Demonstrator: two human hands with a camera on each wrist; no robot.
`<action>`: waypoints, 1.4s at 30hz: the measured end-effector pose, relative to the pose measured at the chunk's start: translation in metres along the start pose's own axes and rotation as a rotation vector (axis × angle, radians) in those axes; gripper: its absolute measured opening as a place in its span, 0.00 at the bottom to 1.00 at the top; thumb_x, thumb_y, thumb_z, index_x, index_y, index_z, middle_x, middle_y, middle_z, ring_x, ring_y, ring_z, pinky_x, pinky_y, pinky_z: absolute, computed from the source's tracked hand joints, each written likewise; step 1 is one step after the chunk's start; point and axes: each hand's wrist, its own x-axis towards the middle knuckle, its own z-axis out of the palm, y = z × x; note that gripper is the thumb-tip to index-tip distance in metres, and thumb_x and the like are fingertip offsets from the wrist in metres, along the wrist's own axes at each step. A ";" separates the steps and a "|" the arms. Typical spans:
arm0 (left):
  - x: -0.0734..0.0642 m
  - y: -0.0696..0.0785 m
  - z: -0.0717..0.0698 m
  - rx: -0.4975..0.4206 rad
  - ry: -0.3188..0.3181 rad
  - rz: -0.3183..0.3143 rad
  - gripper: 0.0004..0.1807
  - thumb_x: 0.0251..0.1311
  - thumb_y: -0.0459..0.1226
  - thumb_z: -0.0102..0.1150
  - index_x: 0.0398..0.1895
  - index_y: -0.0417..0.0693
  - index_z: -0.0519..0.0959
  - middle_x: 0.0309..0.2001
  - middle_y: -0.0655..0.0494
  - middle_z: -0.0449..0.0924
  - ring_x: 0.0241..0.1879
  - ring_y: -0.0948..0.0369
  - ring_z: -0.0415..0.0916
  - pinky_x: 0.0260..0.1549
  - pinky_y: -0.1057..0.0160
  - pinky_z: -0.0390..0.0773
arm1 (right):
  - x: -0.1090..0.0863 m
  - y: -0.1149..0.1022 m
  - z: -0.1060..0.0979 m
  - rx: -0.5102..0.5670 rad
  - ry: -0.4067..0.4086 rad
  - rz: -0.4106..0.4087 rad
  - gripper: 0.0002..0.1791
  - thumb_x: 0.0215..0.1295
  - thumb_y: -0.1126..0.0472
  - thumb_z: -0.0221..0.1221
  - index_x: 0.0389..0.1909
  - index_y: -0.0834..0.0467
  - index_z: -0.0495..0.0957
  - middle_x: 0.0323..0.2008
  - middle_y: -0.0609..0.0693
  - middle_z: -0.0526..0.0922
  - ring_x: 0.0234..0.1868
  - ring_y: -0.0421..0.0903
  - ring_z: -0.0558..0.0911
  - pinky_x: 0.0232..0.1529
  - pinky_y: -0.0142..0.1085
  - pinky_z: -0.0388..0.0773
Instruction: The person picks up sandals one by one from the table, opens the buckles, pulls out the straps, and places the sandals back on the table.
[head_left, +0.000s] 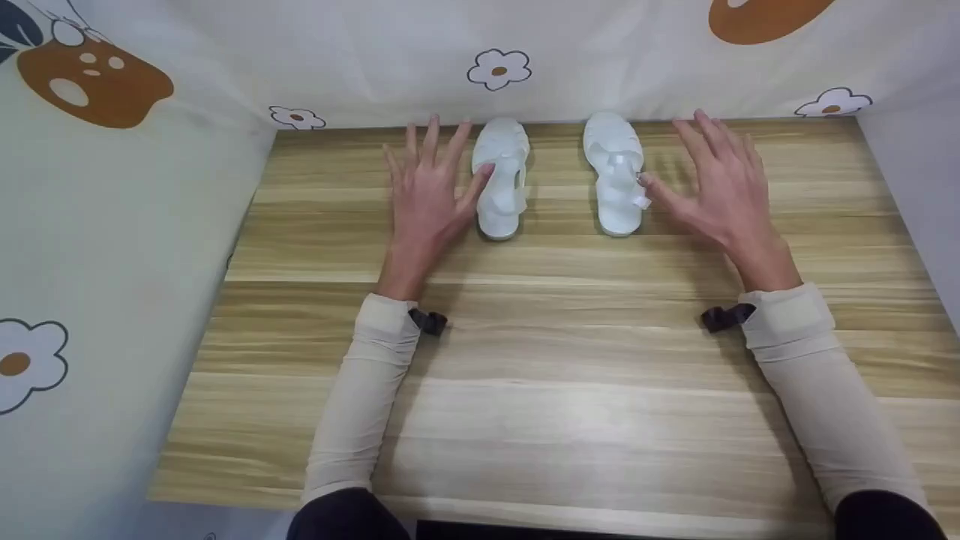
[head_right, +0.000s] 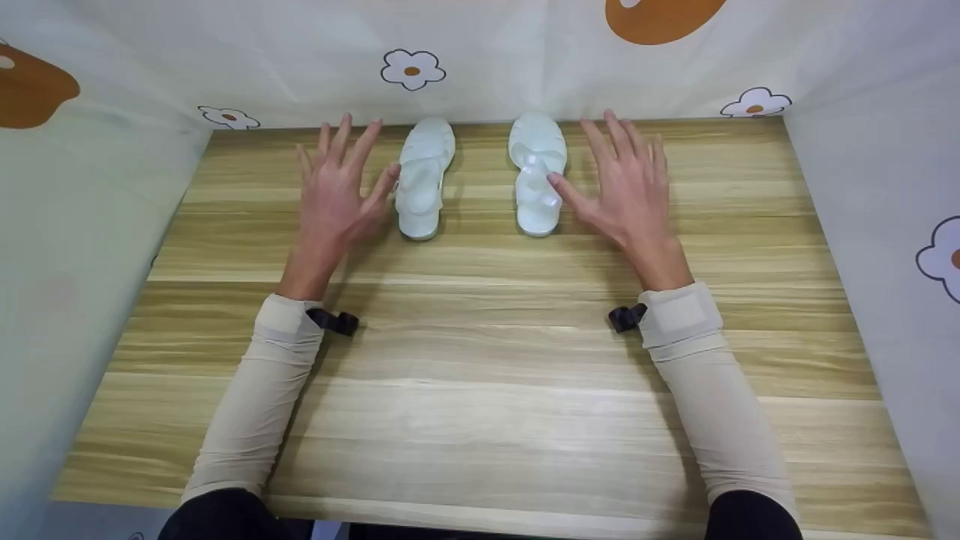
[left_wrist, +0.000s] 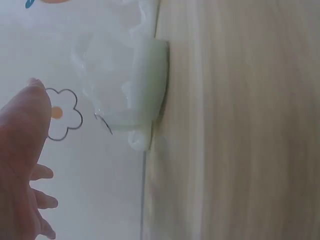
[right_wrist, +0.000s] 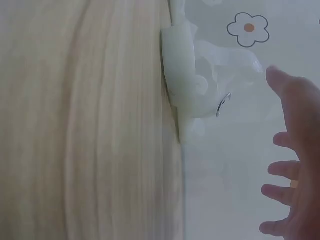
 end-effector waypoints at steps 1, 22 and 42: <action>-0.001 0.004 -0.001 -0.010 0.005 0.014 0.41 0.77 0.73 0.34 0.87 0.73 0.56 0.88 0.47 0.52 0.88 0.40 0.43 0.82 0.26 0.35 | -0.001 -0.001 0.000 0.014 0.021 -0.010 0.45 0.70 0.30 0.62 0.83 0.42 0.65 0.85 0.54 0.63 0.84 0.64 0.63 0.83 0.69 0.52; -0.031 0.097 0.002 -0.257 -0.124 0.285 0.42 0.82 0.63 0.45 0.86 0.48 0.59 0.85 0.46 0.60 0.84 0.49 0.59 0.83 0.51 0.62 | -0.016 -0.001 0.007 0.451 -0.072 0.114 0.30 0.77 0.56 0.64 0.76 0.56 0.73 0.74 0.59 0.76 0.70 0.59 0.80 0.66 0.57 0.83; 0.003 0.132 0.062 -0.733 -0.368 -0.017 0.35 0.86 0.60 0.34 0.80 0.49 0.68 0.76 0.49 0.76 0.72 0.56 0.77 0.73 0.58 0.76 | -0.003 0.000 0.035 0.767 -0.304 0.325 0.36 0.81 0.52 0.62 0.81 0.63 0.63 0.81 0.61 0.67 0.81 0.59 0.69 0.81 0.50 0.68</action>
